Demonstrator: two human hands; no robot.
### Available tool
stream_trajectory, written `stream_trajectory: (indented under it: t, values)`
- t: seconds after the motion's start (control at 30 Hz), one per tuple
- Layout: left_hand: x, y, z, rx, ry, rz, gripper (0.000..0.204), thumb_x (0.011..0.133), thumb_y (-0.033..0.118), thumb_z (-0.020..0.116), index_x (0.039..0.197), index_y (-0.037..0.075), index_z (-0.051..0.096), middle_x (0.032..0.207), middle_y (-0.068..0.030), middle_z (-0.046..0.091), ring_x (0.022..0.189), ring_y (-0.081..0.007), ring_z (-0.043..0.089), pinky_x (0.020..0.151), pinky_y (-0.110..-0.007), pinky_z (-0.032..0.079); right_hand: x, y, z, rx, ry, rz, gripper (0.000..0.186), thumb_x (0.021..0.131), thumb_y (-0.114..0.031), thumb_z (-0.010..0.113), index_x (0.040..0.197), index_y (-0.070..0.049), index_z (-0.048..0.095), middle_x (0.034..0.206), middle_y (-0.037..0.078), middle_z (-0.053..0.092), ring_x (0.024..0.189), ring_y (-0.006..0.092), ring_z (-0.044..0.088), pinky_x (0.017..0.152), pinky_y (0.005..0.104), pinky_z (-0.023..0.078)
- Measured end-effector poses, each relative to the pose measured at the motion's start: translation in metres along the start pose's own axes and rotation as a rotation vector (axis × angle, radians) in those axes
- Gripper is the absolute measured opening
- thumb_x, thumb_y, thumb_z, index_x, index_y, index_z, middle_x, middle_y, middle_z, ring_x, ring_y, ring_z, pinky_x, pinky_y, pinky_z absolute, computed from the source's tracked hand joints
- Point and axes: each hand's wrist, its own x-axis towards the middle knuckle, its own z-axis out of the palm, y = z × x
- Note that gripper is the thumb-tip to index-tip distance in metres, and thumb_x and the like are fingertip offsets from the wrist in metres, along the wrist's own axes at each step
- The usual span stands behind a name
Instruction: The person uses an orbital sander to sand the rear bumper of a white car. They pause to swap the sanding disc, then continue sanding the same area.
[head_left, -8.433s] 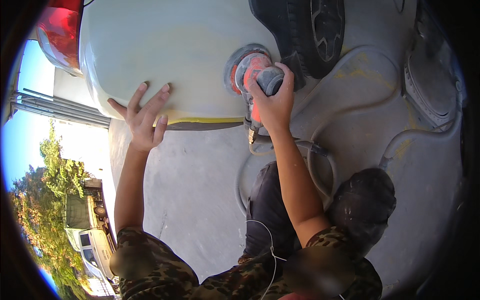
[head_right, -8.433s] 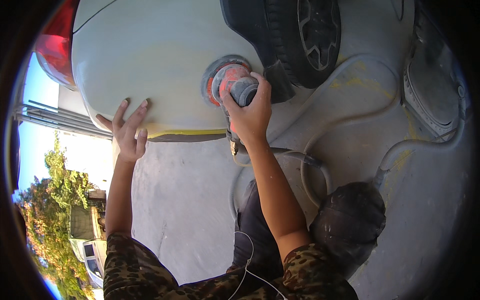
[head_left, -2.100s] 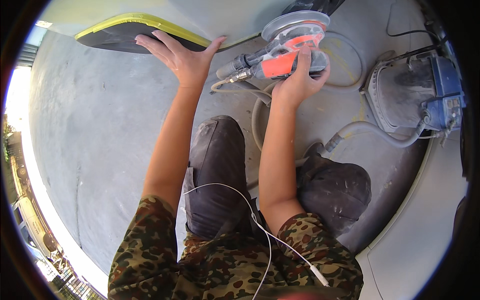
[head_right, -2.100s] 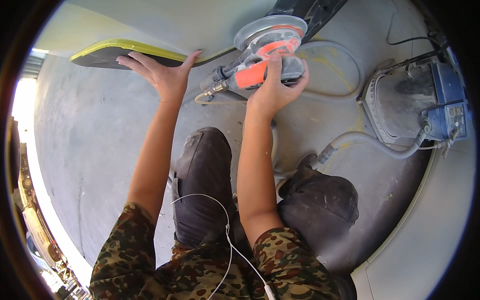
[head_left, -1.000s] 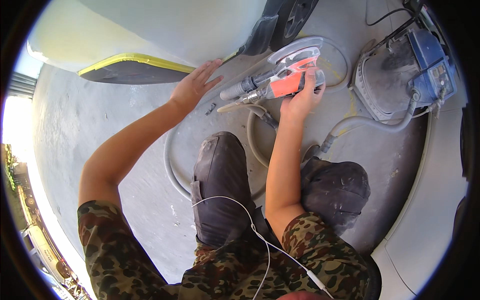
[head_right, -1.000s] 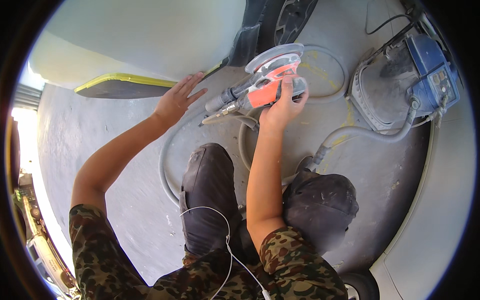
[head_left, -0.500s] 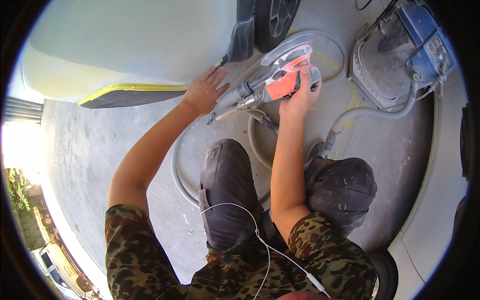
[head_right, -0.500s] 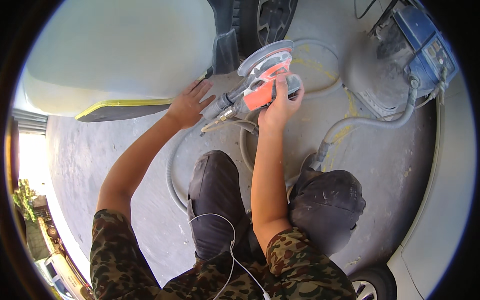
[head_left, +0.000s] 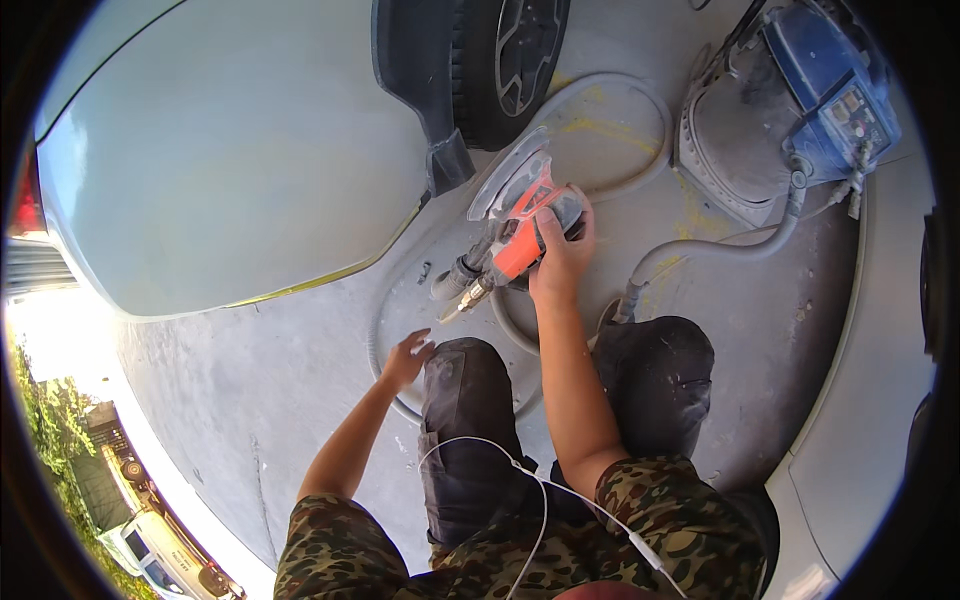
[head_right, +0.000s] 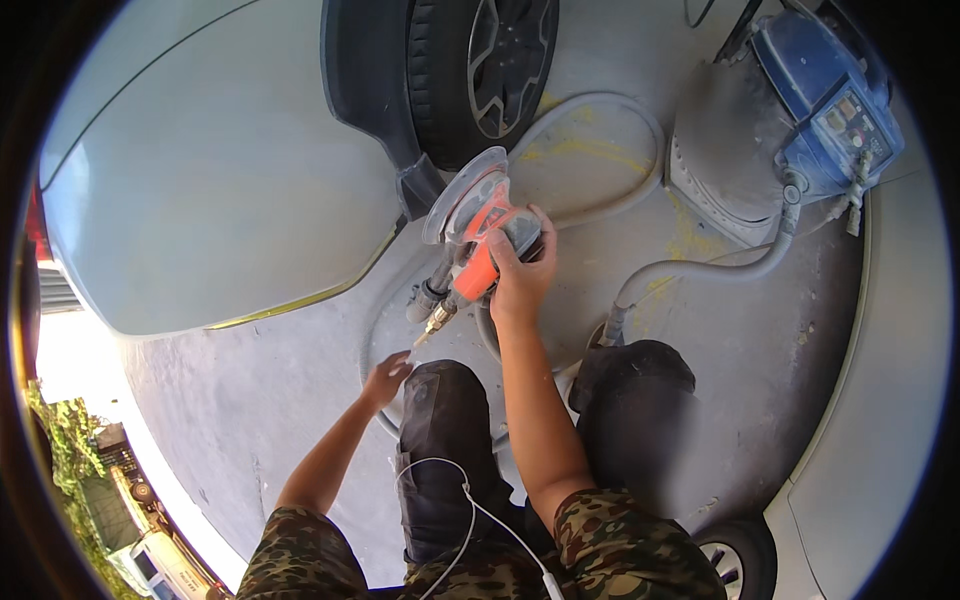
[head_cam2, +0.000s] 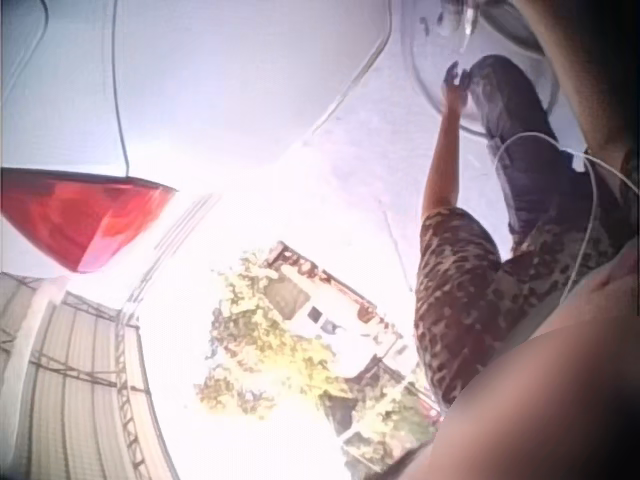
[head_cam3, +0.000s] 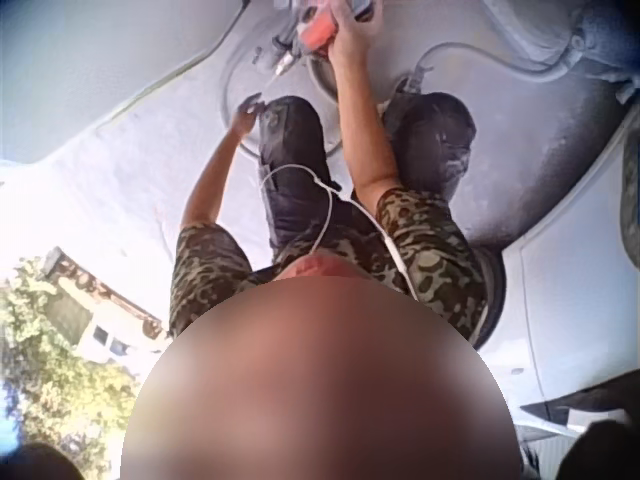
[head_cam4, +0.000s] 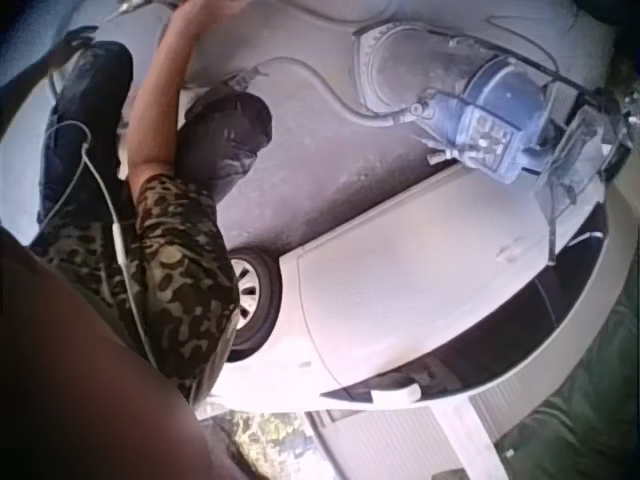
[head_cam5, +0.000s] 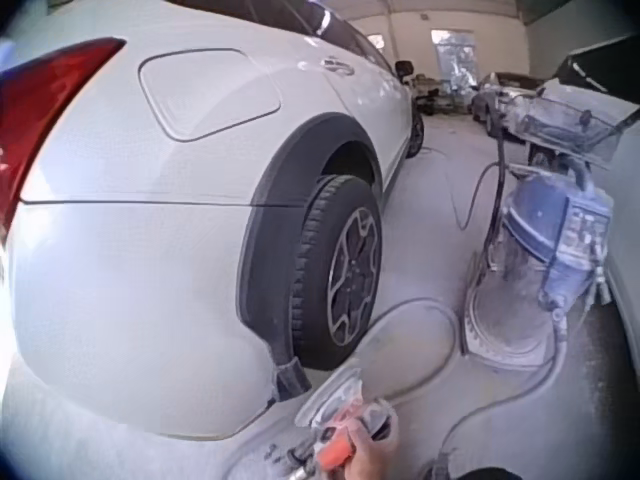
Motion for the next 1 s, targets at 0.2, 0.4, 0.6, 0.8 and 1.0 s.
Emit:
stream_trajectory:
  t: [0.2, 0.4, 0.6, 0.8, 1.0]
  values:
    - [-0.068, 0.006, -0.005, -0.468, -0.306, -0.257, 0.07, 0.112, 0.053, 0.05, 0.155, -0.002, 0.052, 0.153, -0.0166, 0.061, 0.141, -0.0257, 0.055, 0.119, -0.036, 0.04, -0.036, -0.078, 0.058, -0.168, 0.084, -0.013, 0.065, 0.09, -0.004, 0.084, 0.146, -0.001, 0.051, 0.13, 0.01, 0.061, 0.11, 0.0154, 0.062, 0.097, 0.0336, 0.055]
    - [-0.186, 0.064, -0.016, -0.018, -0.405, 0.086, 0.053, 0.106, 0.045, 0.066, 0.142, 0.006, 0.067, 0.149, -0.0231, 0.063, 0.142, -0.034, 0.058, 0.116, -0.04, 0.044, -0.082, -0.221, 0.069, -0.464, 0.204, -0.18, 0.067, 0.088, -0.01, 0.088, 0.144, -0.001, 0.053, 0.116, 0.007, 0.065, 0.102, 0.0129, 0.063, 0.092, 0.0296, 0.054]
    - [-0.304, 0.126, 0.06, -0.2, -0.38, 0.149, 0.029, 0.102, 0.032, 0.073, 0.096, 0.005, 0.084, 0.131, -0.023, 0.074, 0.134, -0.0336, 0.065, 0.11, -0.04, 0.049, -0.138, -0.415, 0.01, -0.754, 0.218, -0.31, 0.071, 0.085, -0.009, 0.089, 0.144, -0.001, 0.051, 0.13, 0.01, 0.064, 0.115, 0.0166, 0.062, 0.102, 0.0356, 0.052]
    - [-0.327, 0.195, 0.076, -0.185, -0.337, 0.24, 0.038, 0.104, 0.033, 0.072, 0.082, 0.003, 0.081, 0.124, -0.019, 0.078, 0.12, -0.0264, 0.072, 0.101, -0.037, 0.053, -0.151, -0.507, 0.005, -1.167, 0.141, -0.406, 0.075, 0.072, -0.021, 0.097, 0.134, -0.002, 0.061, 0.119, 0.014, 0.07, 0.11, 0.025, 0.069, 0.099, 0.04, 0.055]
    - [-0.336, 0.303, 0.116, -0.063, -0.414, 0.067, 0.044, 0.107, 0.043, 0.067, 0.097, 0.003, 0.083, 0.101, -0.0126, 0.082, 0.096, -0.0201, 0.076, 0.087, -0.034, 0.056, -0.106, -0.585, 0.016, -1.205, -0.026, -0.247, 0.077, 0.074, -0.023, 0.097, 0.138, -0.002, 0.058, 0.126, 0.014, 0.07, 0.114, 0.0221, 0.066, 0.101, 0.0389, 0.053]
